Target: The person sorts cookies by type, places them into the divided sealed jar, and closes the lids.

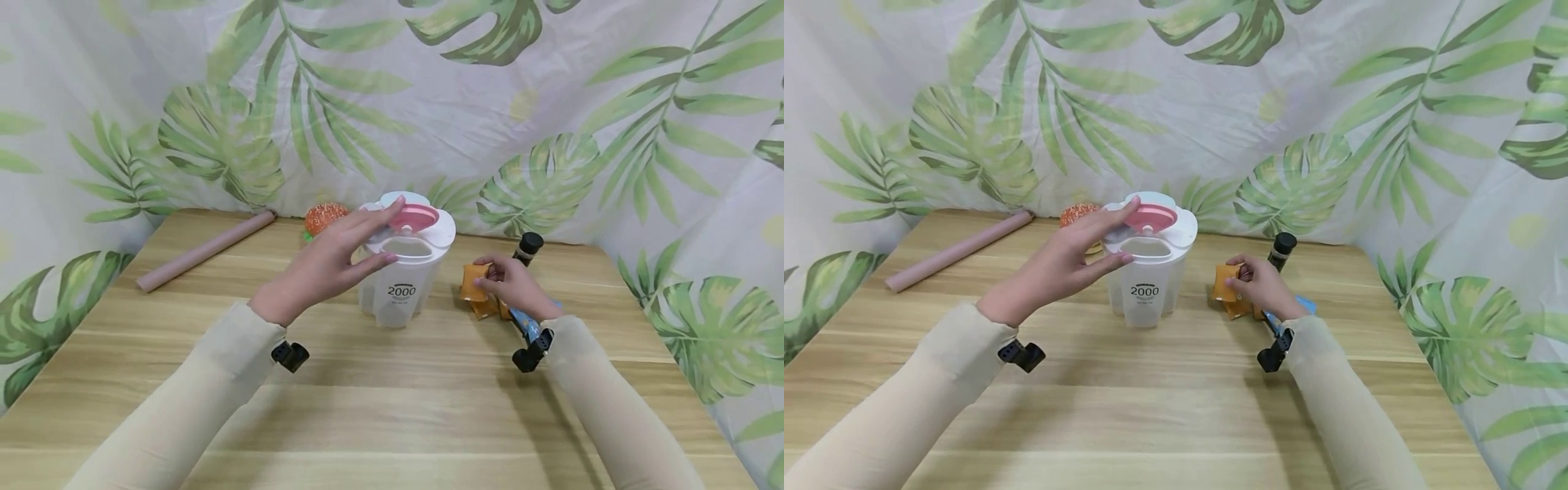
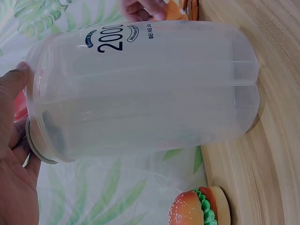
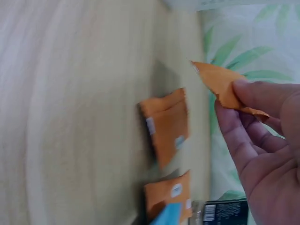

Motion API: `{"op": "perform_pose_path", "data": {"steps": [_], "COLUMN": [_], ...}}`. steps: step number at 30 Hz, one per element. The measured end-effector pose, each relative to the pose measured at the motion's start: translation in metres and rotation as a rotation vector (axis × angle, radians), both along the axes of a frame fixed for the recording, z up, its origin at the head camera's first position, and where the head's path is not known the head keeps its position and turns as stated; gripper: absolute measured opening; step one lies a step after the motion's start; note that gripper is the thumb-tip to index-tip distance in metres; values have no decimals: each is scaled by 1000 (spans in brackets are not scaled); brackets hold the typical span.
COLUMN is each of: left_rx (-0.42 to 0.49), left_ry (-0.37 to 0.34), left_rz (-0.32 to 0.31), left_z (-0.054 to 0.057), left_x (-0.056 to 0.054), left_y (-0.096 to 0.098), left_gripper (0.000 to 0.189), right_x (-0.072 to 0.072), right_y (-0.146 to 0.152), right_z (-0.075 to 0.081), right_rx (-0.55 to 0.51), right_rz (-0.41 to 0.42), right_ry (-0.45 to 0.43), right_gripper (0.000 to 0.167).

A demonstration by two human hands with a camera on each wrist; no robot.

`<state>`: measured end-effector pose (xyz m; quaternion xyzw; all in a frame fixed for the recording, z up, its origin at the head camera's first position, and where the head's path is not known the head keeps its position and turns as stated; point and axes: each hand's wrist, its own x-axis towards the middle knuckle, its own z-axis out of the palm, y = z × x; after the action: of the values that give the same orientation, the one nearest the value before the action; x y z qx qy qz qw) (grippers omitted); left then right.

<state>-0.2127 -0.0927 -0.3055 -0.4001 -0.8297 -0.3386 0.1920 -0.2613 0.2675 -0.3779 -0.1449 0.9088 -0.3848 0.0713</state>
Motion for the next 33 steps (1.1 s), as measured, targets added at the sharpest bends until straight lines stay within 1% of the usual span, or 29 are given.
{"op": "perform_pose_path", "data": {"steps": [2,4,7,9,13,18,23,27,29,33], "left_rx": [3,5,8,9,14,13,12,11,10,7], "left_ry": [6,12,15,18,13,3,-3,-7,-8,-8], "left_rz": [-1,1,4,3,-1,-4,-3,-3,-6,-15], "left_z": [0,-1,-2,-2,-1,-1,-1,-1,-1,0], "left_x": [0,0,0,0,-1,-1,0,1,0,0], "left_y": [0,1,1,1,0,0,0,0,0,0], "left_gripper": [78,78,78,79,79,79,79,79,79,80], "right_x": [1,3,7,11,18,29,40,47,49,53], "right_y": [0,-2,-5,-9,-18,-31,-50,-68,-76,-88], "right_z": [8,17,32,43,66,90,105,113,115,116], "right_rx": [-66,-157,-291,-370,-484,-599,-623,-625,-616,-558], "right_rz": [-23,-46,-71,-79,-90,-56,9,68,98,139], "right_ry": [-4,-14,-2,28,117,223,289,330,354,398], "right_gripper": [40,40,39,40,42,33,28,29,29,28]}}
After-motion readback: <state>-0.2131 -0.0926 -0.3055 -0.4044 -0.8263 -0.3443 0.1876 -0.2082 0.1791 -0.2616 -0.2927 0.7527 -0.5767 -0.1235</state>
